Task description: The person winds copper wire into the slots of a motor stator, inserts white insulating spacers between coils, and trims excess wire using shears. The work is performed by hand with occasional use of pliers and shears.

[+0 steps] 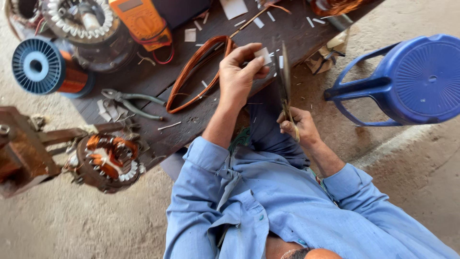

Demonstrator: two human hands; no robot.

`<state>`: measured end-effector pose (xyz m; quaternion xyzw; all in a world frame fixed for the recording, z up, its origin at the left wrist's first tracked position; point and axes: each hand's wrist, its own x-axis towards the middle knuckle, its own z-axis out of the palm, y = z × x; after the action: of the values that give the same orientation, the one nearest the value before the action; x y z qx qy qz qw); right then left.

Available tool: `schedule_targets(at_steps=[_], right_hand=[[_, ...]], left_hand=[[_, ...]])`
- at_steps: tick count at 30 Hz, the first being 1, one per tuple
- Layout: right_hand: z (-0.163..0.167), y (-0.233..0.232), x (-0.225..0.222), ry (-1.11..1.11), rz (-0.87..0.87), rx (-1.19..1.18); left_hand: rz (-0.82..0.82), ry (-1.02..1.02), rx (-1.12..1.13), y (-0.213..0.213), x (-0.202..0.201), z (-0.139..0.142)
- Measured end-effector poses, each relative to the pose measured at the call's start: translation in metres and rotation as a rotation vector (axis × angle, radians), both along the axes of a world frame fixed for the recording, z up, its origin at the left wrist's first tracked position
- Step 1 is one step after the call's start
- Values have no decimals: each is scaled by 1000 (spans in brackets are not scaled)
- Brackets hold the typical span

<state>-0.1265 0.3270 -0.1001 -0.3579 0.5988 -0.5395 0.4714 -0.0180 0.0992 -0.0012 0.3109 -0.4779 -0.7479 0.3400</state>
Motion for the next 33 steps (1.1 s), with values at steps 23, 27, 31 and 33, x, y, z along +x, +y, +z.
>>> schedule_targets(at_steps=[23,27,31,33], right_hand=[[-21,-1,3,-125,14,-28],[-19,0,-6,51,-4,113],[-2,1,-4,29,-9,58],[6,-3,0,64,-16,57]], left_hand=[[107,-146,-415,-5,-20,-45],[39,-48,-231,-3,-21,-41],[-1,-3,-73,-2,-23,-30],[7,23,-28,-1,-22,-28]])
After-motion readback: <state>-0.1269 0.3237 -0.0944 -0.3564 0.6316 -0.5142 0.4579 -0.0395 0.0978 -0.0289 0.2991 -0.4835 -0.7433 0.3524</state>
